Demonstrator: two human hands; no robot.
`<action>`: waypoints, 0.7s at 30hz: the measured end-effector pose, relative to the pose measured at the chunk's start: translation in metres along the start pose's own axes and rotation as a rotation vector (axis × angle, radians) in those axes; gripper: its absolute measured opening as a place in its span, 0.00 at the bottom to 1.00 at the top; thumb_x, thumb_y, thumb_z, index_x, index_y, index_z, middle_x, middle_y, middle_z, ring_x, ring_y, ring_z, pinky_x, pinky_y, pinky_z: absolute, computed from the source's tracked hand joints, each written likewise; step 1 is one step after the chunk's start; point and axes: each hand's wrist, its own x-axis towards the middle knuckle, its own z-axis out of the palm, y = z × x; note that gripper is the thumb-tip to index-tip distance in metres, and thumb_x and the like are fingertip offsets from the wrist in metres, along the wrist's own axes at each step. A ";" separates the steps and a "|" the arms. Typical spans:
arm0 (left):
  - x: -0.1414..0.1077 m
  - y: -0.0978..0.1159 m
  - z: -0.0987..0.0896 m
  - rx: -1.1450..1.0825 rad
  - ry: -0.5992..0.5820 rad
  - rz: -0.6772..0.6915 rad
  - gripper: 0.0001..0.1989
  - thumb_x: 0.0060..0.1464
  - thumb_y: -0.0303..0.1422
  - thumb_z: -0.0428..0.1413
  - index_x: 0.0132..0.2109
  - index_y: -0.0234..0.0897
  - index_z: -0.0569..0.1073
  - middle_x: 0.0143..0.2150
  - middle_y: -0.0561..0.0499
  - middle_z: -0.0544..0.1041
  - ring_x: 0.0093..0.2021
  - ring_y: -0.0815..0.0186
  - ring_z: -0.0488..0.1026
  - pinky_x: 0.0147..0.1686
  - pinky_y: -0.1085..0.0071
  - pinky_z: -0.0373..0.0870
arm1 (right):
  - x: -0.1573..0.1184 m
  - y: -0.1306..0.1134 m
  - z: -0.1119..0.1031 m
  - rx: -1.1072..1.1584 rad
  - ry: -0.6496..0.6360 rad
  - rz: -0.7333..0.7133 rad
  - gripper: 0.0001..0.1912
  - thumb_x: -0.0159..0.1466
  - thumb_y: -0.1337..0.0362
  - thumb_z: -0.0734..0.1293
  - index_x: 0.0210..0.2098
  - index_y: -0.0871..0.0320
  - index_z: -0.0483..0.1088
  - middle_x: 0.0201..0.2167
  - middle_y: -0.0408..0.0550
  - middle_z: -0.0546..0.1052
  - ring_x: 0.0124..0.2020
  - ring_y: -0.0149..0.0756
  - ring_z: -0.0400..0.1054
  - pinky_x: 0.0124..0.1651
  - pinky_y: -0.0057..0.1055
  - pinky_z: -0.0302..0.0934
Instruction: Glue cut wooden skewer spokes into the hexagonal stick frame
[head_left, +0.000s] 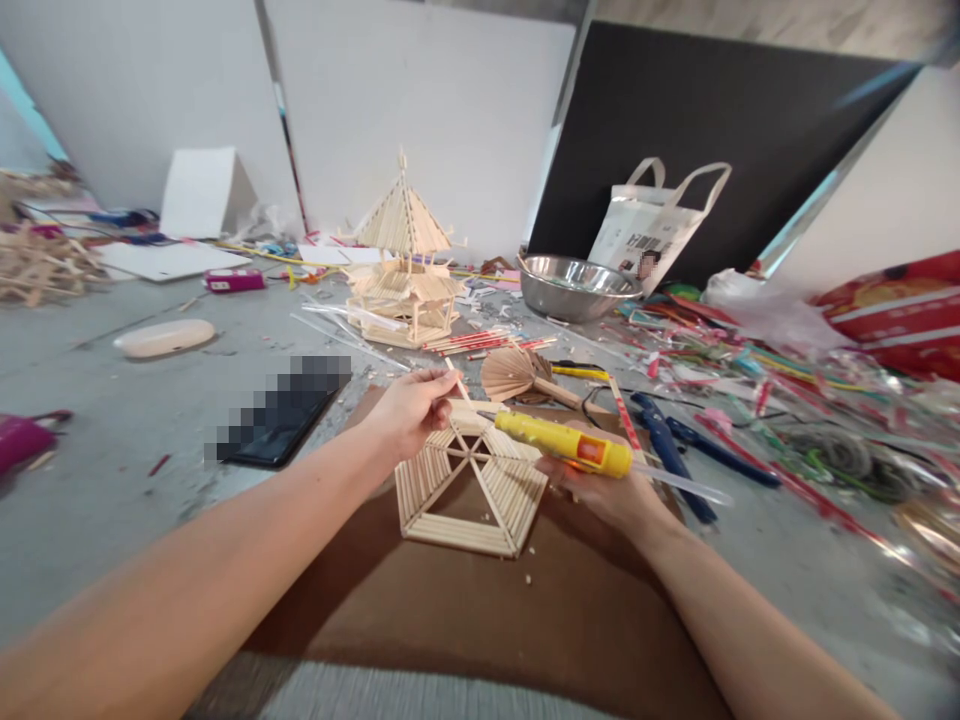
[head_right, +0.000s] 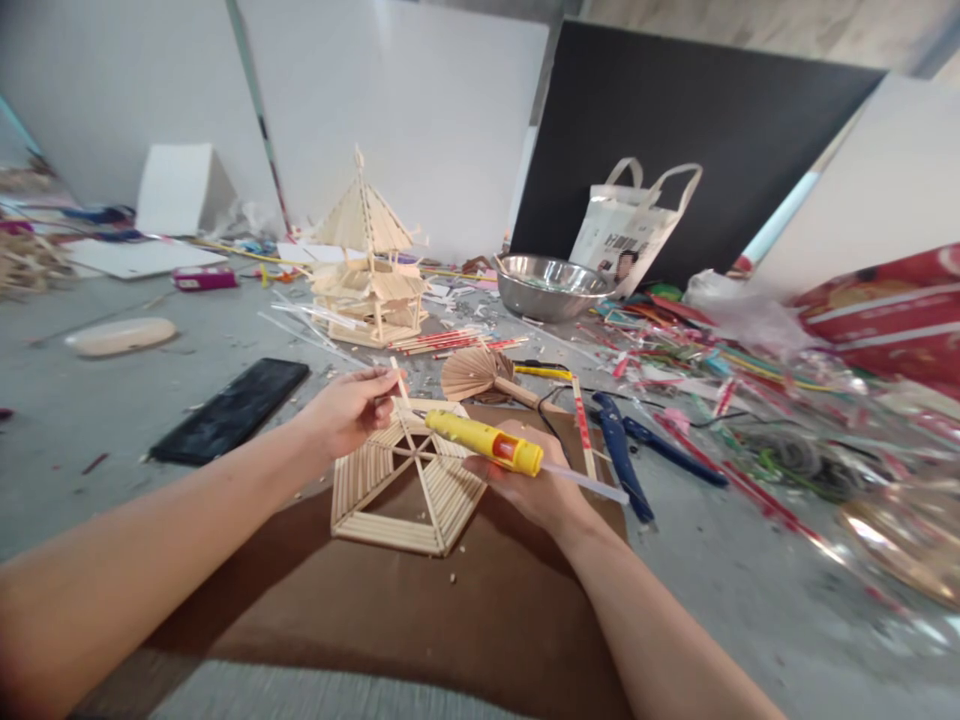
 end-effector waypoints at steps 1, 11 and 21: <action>0.000 0.000 0.000 -0.007 0.000 -0.001 0.04 0.44 0.29 0.53 0.25 0.33 0.67 0.22 0.55 0.65 0.14 0.81 0.55 0.12 0.79 0.49 | 0.000 0.000 0.000 -0.007 0.008 -0.010 0.10 0.50 0.55 0.63 0.27 0.55 0.65 0.26 0.42 0.68 0.28 0.32 0.64 0.33 0.31 0.60; 0.000 0.000 0.002 -0.031 -0.001 0.015 0.04 0.42 0.29 0.55 0.26 0.31 0.68 0.21 0.55 0.67 0.13 0.81 0.56 0.12 0.80 0.49 | 0.002 0.010 0.003 0.050 0.068 -0.134 0.07 0.48 0.60 0.66 0.25 0.55 0.64 0.23 0.42 0.67 0.24 0.32 0.62 0.27 0.30 0.58; 0.000 -0.001 0.001 -0.021 -0.019 0.011 0.04 0.42 0.29 0.55 0.26 0.32 0.68 0.22 0.55 0.67 0.13 0.81 0.56 0.12 0.79 0.48 | 0.001 0.011 0.004 0.022 0.075 -0.101 0.07 0.48 0.62 0.66 0.22 0.55 0.62 0.19 0.40 0.65 0.21 0.29 0.60 0.23 0.28 0.56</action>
